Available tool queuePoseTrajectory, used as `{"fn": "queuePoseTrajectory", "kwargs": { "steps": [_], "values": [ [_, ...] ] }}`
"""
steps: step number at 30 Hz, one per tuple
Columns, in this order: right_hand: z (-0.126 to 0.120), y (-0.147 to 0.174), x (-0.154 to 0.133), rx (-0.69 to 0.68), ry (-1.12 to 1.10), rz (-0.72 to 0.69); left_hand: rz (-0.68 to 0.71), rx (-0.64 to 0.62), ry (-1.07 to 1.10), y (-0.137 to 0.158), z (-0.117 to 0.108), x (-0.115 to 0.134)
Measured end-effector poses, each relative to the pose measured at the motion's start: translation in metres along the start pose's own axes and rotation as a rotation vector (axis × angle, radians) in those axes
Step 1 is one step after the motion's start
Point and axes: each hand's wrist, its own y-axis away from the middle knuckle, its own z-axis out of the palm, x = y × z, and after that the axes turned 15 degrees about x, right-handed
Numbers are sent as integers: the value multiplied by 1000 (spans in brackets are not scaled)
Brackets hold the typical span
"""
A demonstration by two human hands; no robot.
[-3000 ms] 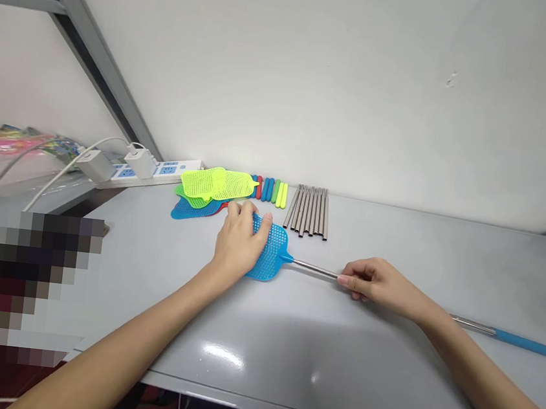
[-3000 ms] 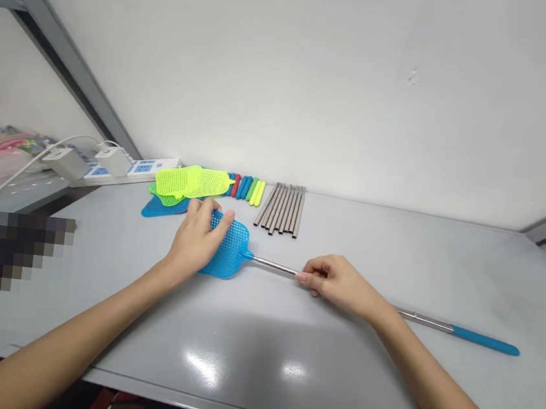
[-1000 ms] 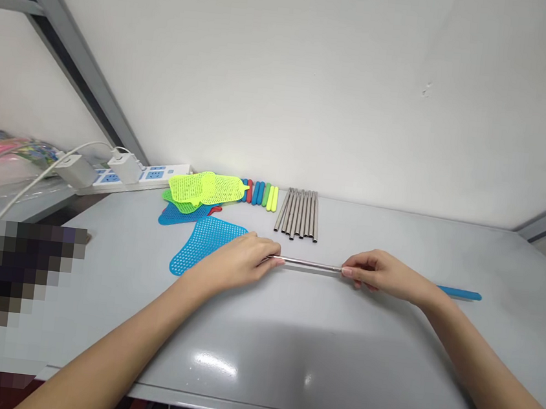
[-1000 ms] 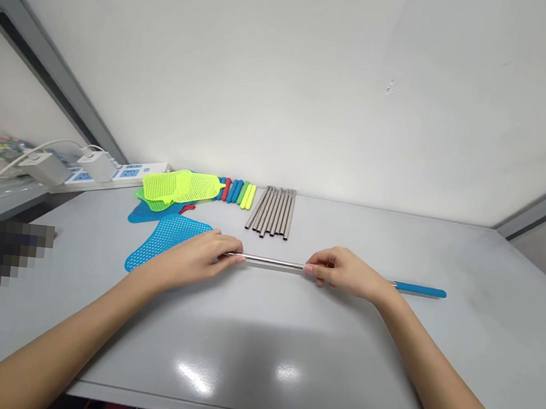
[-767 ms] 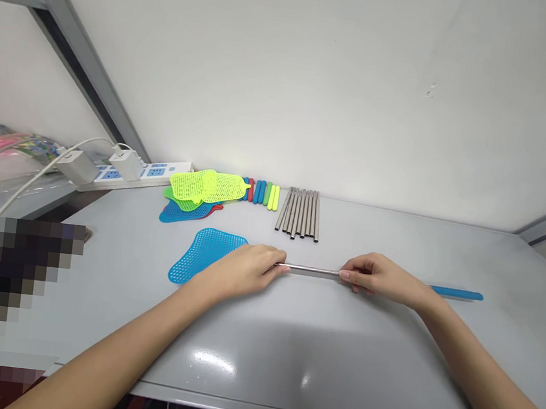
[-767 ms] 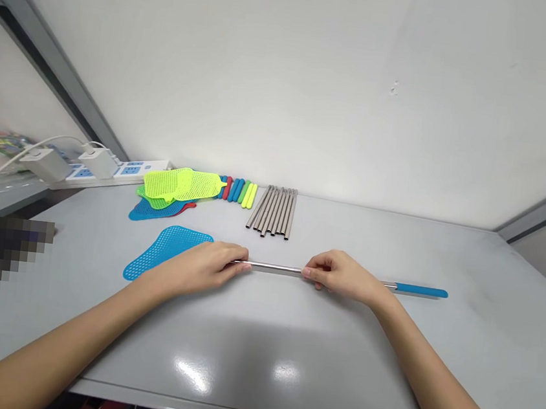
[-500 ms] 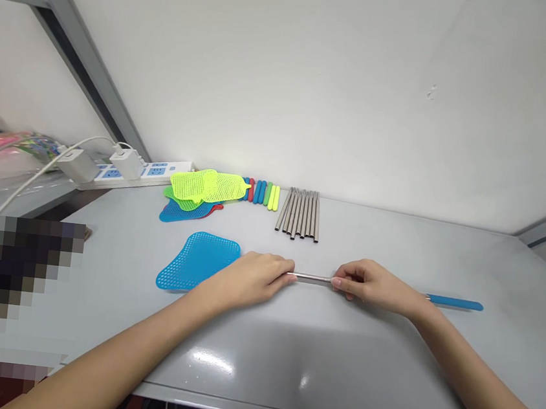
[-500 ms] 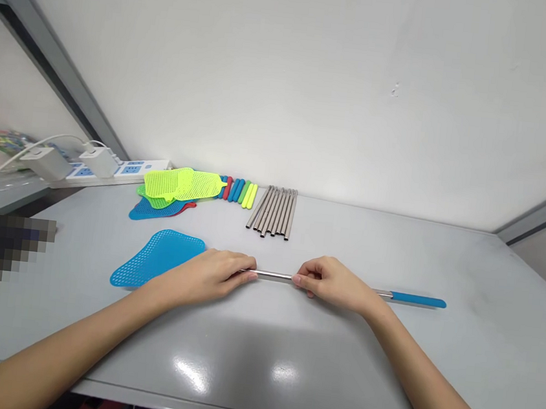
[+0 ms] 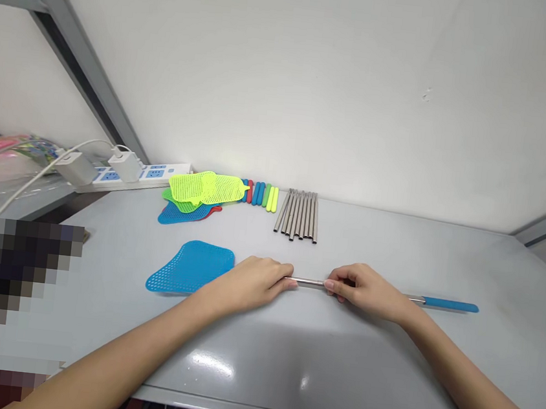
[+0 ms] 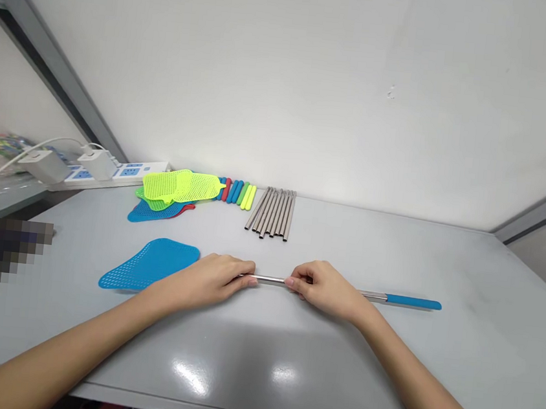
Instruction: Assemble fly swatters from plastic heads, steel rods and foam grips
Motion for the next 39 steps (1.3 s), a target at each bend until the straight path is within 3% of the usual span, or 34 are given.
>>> {"fn": "queuePoseTrajectory", "kwargs": {
  "steps": [19, 39],
  "values": [
    [6, 1, -2, 49, -44, 1, -105, 17, 43, 1, 0, 7],
    [9, -1, 0, 57, -94, 40, -69, 35, -76, 2, 6, 10]
  ]
}}
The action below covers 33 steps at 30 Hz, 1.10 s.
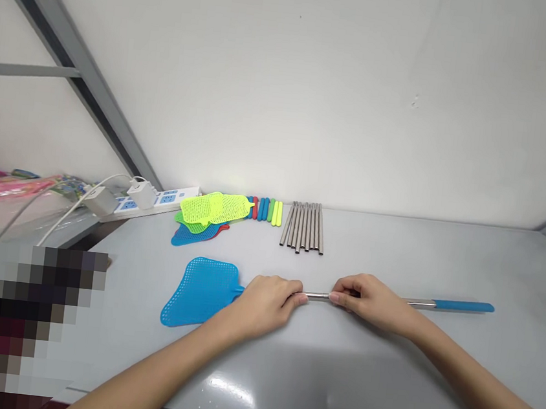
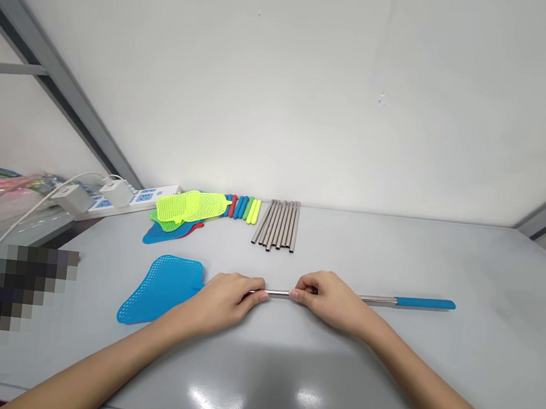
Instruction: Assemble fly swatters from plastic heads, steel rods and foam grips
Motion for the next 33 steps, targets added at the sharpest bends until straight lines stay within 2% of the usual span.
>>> {"fn": "queuePoseTrajectory", "kwargs": {
  "steps": [7, 10, 18, 23, 28, 33],
  "values": [
    [-5, 2, -4, 6, -6, 28, 35, 56, -85, -1, 4, 5],
    [-6, 3, -3, -34, -37, 57, 66, 78, -132, 1, 4, 7],
    [-8, 2, 2, -262, -221, 208, 118, 101, -161, 4, 8, 13],
    [-14, 5, 0, -424, -260, 302, 149, 127, -168, 5, 10, 15],
    [-18, 6, -4, -331, -213, 190, 133, 120, -163, 0, 5, 14],
    [-12, 2, 0, -239, -130, 122, 106, 84, -47, -4, -2, 6]
  ]
}}
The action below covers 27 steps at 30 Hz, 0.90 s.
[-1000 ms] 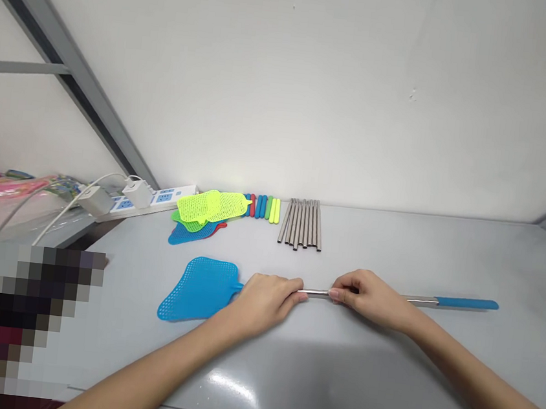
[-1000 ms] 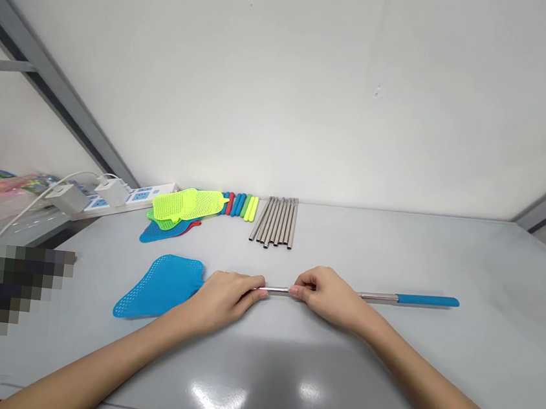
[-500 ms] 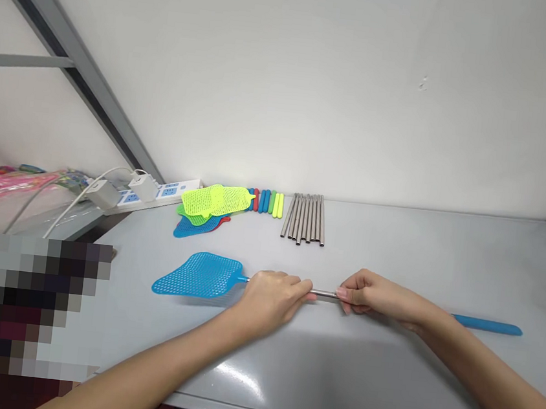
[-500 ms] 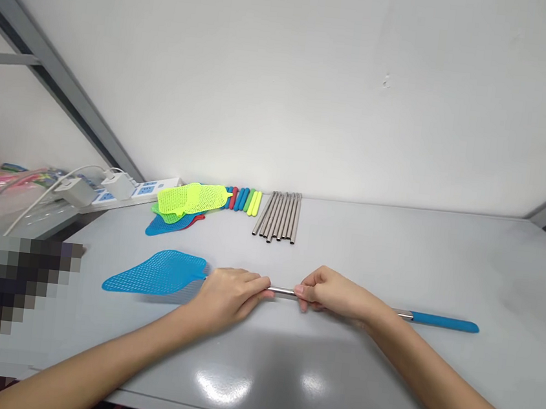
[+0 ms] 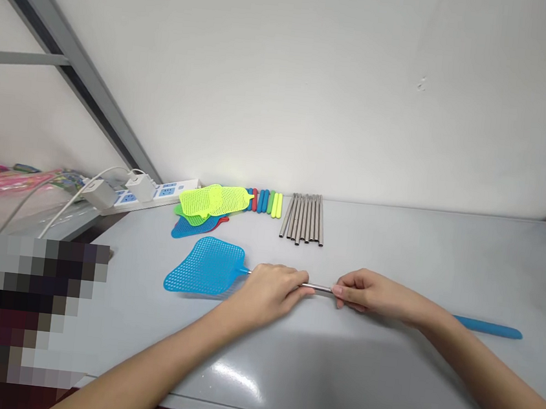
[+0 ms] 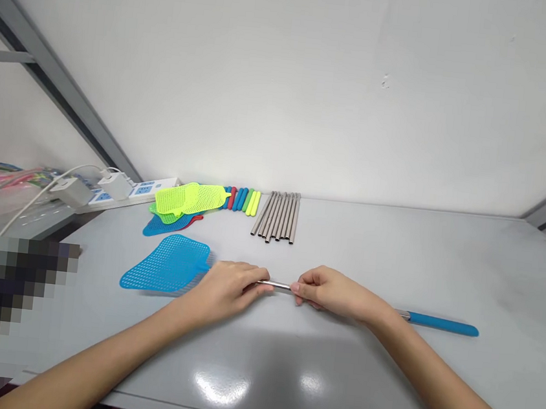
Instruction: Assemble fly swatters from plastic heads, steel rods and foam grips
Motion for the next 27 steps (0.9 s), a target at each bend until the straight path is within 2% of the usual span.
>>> {"fn": "queuePoseTrajectory", "kwargs": {
  "steps": [4, 8, 11, 14, 19, 23, 27],
  "values": [
    [1, -4, 2, 91, 42, -62, -17, -18, 33, -1, -9, -9],
    [-6, -5, 3, 126, 83, -73, -98, -35, -42, -1, -16, -22],
    [-14, -4, 4, 149, 126, -82, -94, -56, -48, -1, -15, -28],
    [-19, -2, 4, 229, 193, -80, -67, -19, -62, -1, -11, -27],
    [-18, 3, 2, 399, 292, -148, -122, 70, -115, -2, -10, -25],
    [-15, 3, 2, 385, 318, -167, -121, 69, -110, 0, -8, -26],
    [-15, -1, 8, 262, 229, -138, -97, 55, -136, 1, -5, -24]
  ]
}}
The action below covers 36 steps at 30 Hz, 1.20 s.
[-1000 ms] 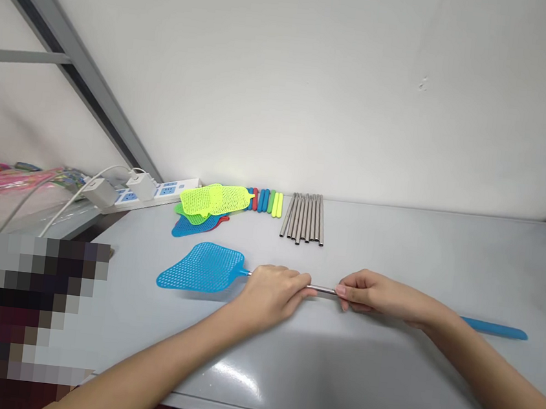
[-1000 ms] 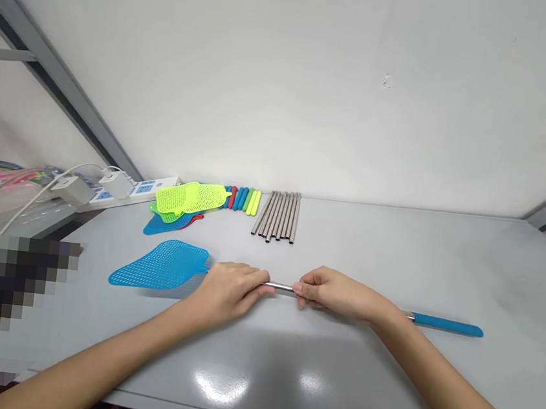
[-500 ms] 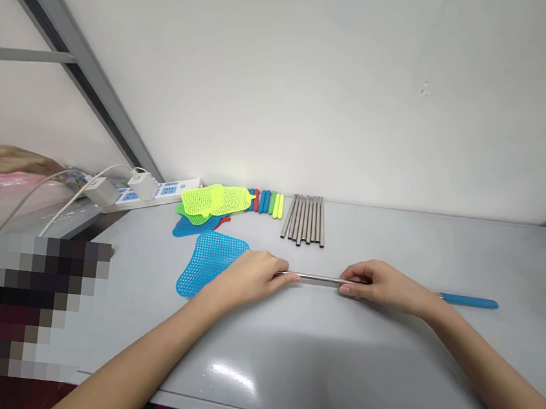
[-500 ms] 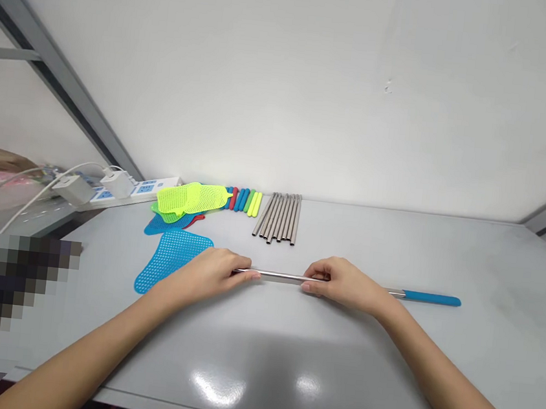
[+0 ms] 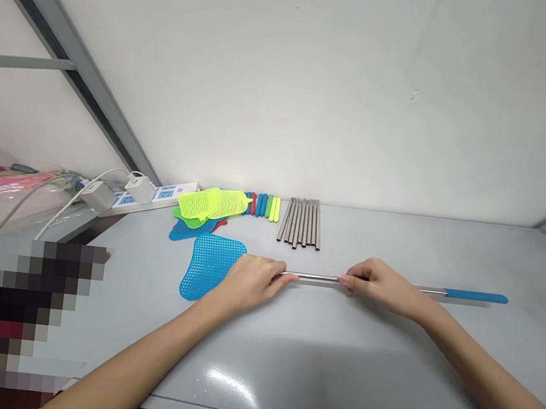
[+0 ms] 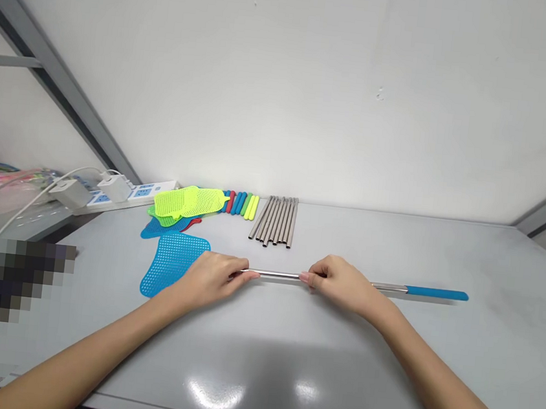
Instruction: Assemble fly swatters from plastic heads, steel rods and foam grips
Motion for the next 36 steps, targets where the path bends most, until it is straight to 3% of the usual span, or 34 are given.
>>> {"fn": "queuePoseTrajectory", "kwargs": {
  "steps": [8, 17, 30, 36],
  "values": [
    [2, -5, 11, -235, -263, 98, 40, 13, -21, 1, -1, 6],
    [-2, -4, 12, -514, -473, 343, 92, 23, -42, 5, -1, 11],
    [3, -1, 1, -315, -242, 155, -23, 13, -1, 2, -1, 9],
    [9, -1, 0, -283, -207, 127, 37, -21, 101, 1, -4, 12]
  ]
}}
